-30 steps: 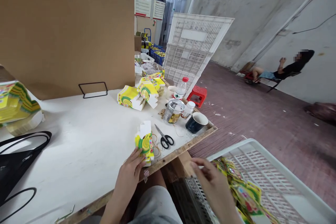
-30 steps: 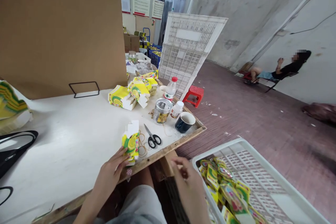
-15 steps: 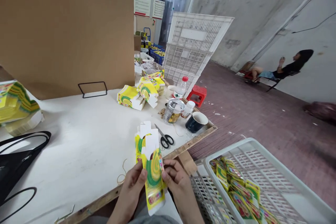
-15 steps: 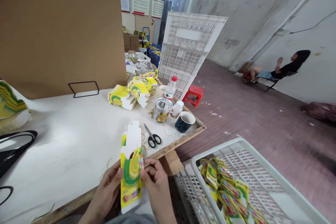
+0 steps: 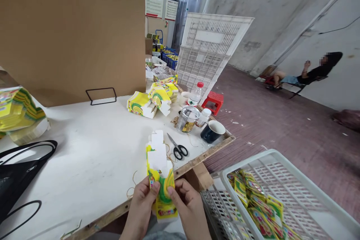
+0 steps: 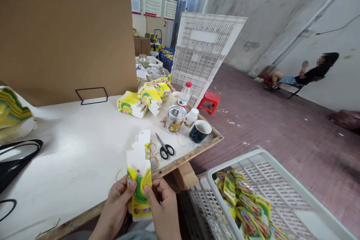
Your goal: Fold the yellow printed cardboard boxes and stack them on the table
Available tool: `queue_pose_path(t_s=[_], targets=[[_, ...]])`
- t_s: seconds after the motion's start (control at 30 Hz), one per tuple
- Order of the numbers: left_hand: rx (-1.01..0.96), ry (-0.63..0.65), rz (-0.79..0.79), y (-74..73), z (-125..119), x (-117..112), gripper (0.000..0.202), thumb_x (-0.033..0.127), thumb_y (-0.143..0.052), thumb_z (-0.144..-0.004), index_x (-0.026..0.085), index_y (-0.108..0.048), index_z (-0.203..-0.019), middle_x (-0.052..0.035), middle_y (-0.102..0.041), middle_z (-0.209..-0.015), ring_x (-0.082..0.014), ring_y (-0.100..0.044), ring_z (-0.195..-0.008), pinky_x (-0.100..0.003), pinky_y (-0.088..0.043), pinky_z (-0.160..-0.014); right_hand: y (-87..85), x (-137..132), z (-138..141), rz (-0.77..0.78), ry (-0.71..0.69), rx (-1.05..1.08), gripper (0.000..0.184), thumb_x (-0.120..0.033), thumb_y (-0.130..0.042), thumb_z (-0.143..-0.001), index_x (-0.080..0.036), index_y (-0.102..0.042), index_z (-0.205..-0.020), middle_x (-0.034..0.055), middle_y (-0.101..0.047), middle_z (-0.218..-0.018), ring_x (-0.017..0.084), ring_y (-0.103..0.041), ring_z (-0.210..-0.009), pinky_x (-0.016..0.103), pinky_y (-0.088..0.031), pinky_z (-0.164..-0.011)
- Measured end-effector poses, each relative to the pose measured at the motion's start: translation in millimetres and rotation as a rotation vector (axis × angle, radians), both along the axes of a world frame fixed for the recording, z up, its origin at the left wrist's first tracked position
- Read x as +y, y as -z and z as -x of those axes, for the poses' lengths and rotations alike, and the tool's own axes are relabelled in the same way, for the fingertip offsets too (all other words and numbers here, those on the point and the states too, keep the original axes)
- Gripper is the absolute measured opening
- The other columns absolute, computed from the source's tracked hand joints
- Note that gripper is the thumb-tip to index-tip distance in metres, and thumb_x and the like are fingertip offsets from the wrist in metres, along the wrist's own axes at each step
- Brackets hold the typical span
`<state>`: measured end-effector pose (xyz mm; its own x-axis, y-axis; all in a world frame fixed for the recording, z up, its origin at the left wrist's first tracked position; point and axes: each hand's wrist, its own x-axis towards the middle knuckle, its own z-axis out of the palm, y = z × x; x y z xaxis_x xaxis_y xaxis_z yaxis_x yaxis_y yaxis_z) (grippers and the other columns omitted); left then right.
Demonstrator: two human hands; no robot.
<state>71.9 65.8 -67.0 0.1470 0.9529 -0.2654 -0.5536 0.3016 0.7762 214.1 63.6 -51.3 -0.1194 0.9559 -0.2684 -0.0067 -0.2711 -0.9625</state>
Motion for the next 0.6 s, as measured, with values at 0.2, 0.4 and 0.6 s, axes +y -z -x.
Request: queue_pose_path(t_s=[0.2,0.4,0.6], targets=[[0.241,-0.05,-0.121,-19.1,4,-5,0.073,0.04,-0.063,-0.091,0.022,-0.021,-0.147,-0.0142,-0.067,-0.121,-0.0243,-0.065,-0.111,-0.035,-0.051,-0.093,-6.8,5,-6,-0.103,0.02,0.011,0.049,-0.048,-0.063,-0.088,-0.017,-0.048,-0.123,0.0092,-0.062,-0.106,0.015,-0.059,-0.088,0.026,-0.05,-0.083],[0.133,0.264,-0.194,-27.5,14,-6,0.046,0.036,-0.063,-0.092,0.021,-0.045,-0.131,-0.0118,-0.068,-0.112,-0.0227,-0.066,-0.102,-0.031,-0.049,-0.085,-24.4,13,-29,-0.155,-0.172,-0.006,0.04,-0.047,-0.055,-0.094,-0.018,-0.055,-0.12,0.0084,-0.061,-0.102,0.013,-0.059,-0.087,0.021,-0.048,-0.078],[-0.084,0.167,-0.104,-27.7,3,-13,0.073,0.034,-0.075,-0.082,0.028,-0.035,-0.142,-0.0107,-0.069,-0.113,-0.0238,-0.068,-0.1,-0.031,-0.051,-0.079,-27.1,18,-31,-0.228,-0.065,-0.108,0.035,-0.049,-0.055,-0.093,-0.014,-0.06,-0.094,0.0069,-0.058,-0.087,0.013,-0.056,-0.081,0.02,-0.047,-0.073]])
